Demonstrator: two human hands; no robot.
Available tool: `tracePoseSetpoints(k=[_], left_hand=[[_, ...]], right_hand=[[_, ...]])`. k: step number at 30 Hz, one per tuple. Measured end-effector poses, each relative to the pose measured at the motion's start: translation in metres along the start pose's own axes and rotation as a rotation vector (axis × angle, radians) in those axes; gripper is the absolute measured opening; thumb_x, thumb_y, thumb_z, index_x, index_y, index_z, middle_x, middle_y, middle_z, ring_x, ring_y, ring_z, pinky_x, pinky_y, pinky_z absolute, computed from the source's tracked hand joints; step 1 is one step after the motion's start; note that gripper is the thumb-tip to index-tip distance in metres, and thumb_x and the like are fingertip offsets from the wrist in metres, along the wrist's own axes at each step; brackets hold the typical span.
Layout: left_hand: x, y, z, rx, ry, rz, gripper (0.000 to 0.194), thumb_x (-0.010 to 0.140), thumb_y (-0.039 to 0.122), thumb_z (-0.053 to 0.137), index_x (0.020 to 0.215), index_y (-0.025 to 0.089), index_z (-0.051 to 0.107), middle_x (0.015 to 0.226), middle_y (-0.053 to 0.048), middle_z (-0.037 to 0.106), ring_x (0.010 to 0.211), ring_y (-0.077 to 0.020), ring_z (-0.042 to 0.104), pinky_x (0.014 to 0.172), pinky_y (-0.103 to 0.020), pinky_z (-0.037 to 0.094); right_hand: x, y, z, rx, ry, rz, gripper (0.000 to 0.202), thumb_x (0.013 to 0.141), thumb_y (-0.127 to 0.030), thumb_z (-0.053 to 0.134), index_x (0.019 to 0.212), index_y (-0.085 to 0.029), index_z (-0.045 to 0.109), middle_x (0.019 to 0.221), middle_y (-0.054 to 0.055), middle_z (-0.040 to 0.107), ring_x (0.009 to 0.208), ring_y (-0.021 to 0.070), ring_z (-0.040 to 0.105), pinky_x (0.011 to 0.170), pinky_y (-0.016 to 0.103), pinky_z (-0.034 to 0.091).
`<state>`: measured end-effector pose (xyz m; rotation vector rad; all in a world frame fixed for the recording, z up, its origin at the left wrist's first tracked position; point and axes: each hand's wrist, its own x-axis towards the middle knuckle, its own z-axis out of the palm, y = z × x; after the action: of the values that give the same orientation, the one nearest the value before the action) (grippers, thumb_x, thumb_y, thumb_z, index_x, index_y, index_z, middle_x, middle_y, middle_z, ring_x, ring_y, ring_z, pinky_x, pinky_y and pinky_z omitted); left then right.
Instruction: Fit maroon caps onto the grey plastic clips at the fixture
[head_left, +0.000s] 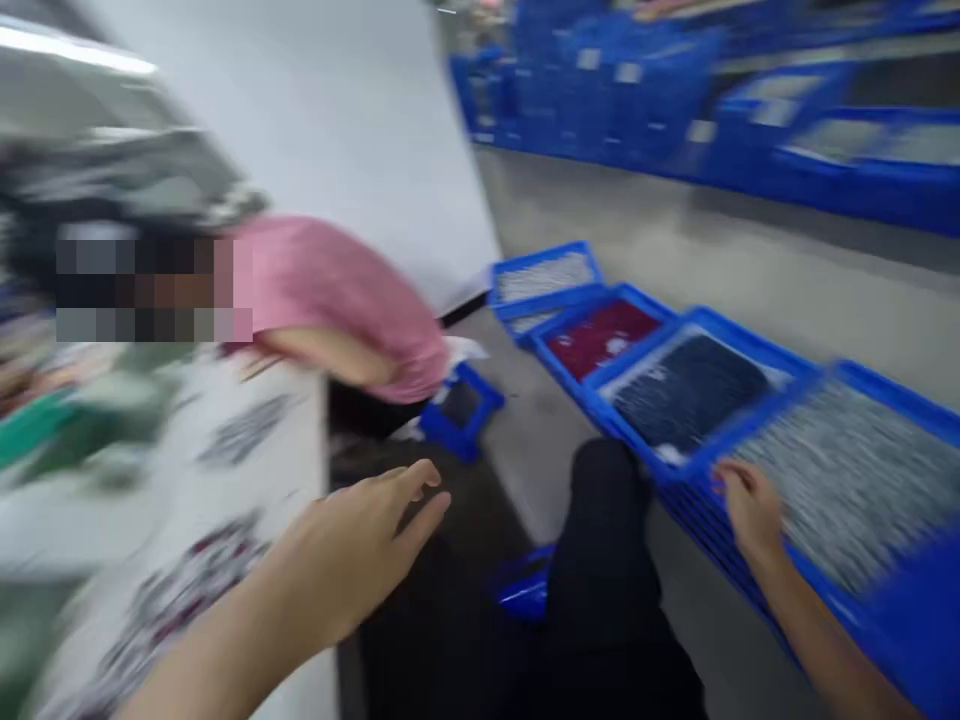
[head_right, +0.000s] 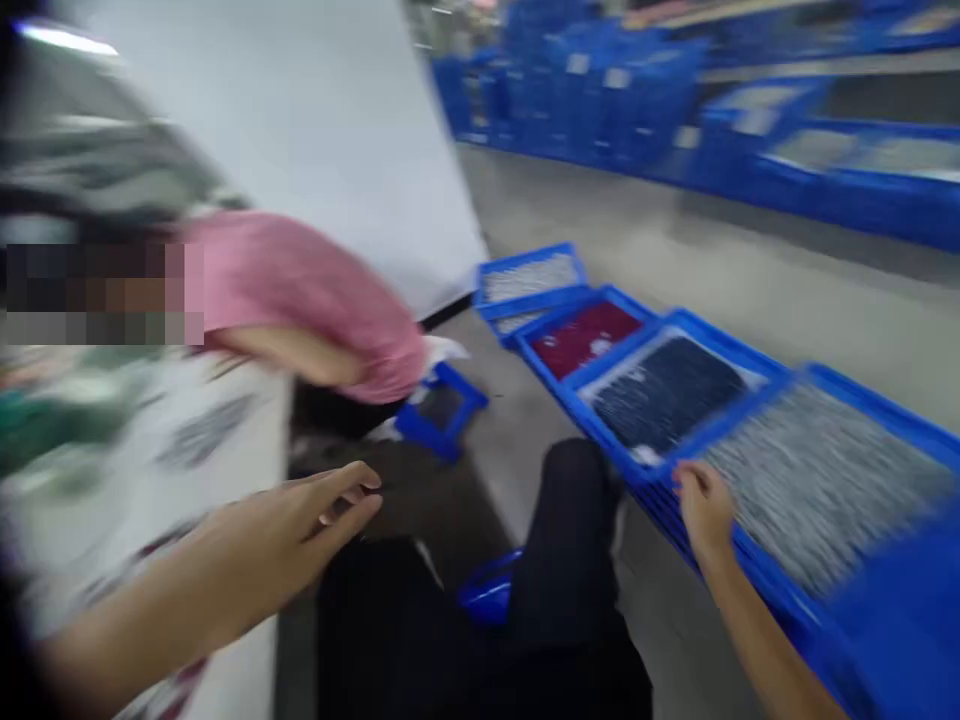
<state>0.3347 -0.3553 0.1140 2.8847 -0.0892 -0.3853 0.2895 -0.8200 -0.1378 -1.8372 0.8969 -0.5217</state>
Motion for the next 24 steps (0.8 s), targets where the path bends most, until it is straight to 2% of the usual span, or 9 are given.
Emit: tracePoseSetpoints(k=[2,4,6,8,13,17,20,22,24], left_hand=[[0.086,0.043,0.031,-0.006,-0.198,0.219,0.047,0.094,0.066,0.052,0.114,0.034,0.08,0.115,-0.009,0.089,0.109,-0.0438,0.085,0.096,-0.051,0.064],[0.163,0.101,0.074,-0.071,-0.339,0.362,0.051,0.095,0.068,0.053,0.122,0.032,0.077,0.121,-0.01,0.089,0.118,-0.0422,0.084,0.106,-0.051,0.063],[0.215,0.168,0.125,-0.137,-0.439,0.488,0.059,0.094,0.069,0.057,0.134,0.028,0.072,0.134,-0.012,0.086,0.132,-0.0402,0.079,0.119,-0.052,0.058],[0.242,0.233,0.178,-0.183,-0.493,0.613,0.063,0.095,0.065,0.061,0.143,0.025,0.069,0.151,-0.015,0.079,0.146,-0.0395,0.072,0.126,-0.054,0.053],[0.266,0.38,0.314,-0.145,-0.626,0.89,0.056,0.099,0.048,0.067,0.149,0.022,0.068,0.159,-0.016,0.074,0.151,-0.0346,0.068,0.126,-0.049,0.054],[0.271,0.47,0.423,-0.091,-0.648,1.018,0.055,0.097,0.032,0.071,0.151,0.019,0.069,0.165,-0.018,0.068,0.159,-0.0343,0.061,0.135,-0.051,0.046],[0.272,0.506,0.486,-0.047,-0.569,1.008,0.061,0.098,0.028,0.071,0.157,0.016,0.066,0.179,-0.023,0.051,0.171,-0.0427,0.044,0.139,-0.059,0.037],[0.272,0.517,0.512,-0.024,-0.489,0.983,0.066,0.1,0.027,0.068,0.163,0.008,0.06,0.186,-0.028,0.037,0.177,-0.0477,0.028,0.143,-0.064,0.026],[0.269,0.518,0.528,-0.008,-0.422,0.97,0.067,0.103,0.025,0.063,0.166,0.005,0.056,0.187,-0.029,0.034,0.178,-0.0494,0.02,0.144,-0.067,0.017]], right_hand=[[0.04,0.037,-0.018,-0.064,0.153,0.119,0.03,0.108,-0.044,0.076,0.118,-0.016,0.078,0.111,0.008,0.08,0.094,0.0243,0.078,0.085,0.042,0.068],[0.078,0.081,-0.042,-0.132,0.259,0.223,0.04,0.111,-0.042,0.078,0.143,-0.019,0.072,0.141,0.012,0.075,0.117,0.0276,0.078,0.099,0.049,0.069],[0.105,0.122,-0.066,-0.199,0.343,0.311,0.042,0.111,-0.041,0.078,0.147,-0.02,0.07,0.148,0.013,0.072,0.124,0.0295,0.076,0.104,0.052,0.068],[0.122,0.154,-0.084,-0.253,0.391,0.377,0.043,0.111,-0.041,0.078,0.147,-0.02,0.07,0.149,0.013,0.072,0.126,0.0303,0.076,0.105,0.053,0.067],[0.157,0.209,-0.095,-0.322,0.396,0.449,0.042,0.111,-0.041,0.078,0.147,-0.02,0.07,0.15,0.013,0.071,0.127,0.0305,0.075,0.106,0.053,0.067],[0.192,0.246,-0.081,-0.364,0.349,0.5,0.048,0.109,-0.043,0.079,0.151,-0.022,0.07,0.16,0.015,0.067,0.141,0.0352,0.069,0.117,0.061,0.06],[0.213,0.265,-0.062,-0.413,0.331,0.564,0.061,0.106,-0.058,0.076,0.16,-0.033,0.066,0.175,0.016,0.055,0.163,0.0467,0.047,0.127,0.074,0.043],[0.22,0.27,-0.048,-0.459,0.336,0.594,0.068,0.106,-0.067,0.067,0.167,-0.038,0.06,0.183,0.016,0.045,0.17,0.0516,0.031,0.127,0.081,0.035],[0.218,0.269,-0.034,-0.513,0.337,0.596,0.069,0.108,-0.068,0.06,0.168,-0.036,0.059,0.185,0.016,0.039,0.17,0.0516,0.026,0.128,0.081,0.03]])
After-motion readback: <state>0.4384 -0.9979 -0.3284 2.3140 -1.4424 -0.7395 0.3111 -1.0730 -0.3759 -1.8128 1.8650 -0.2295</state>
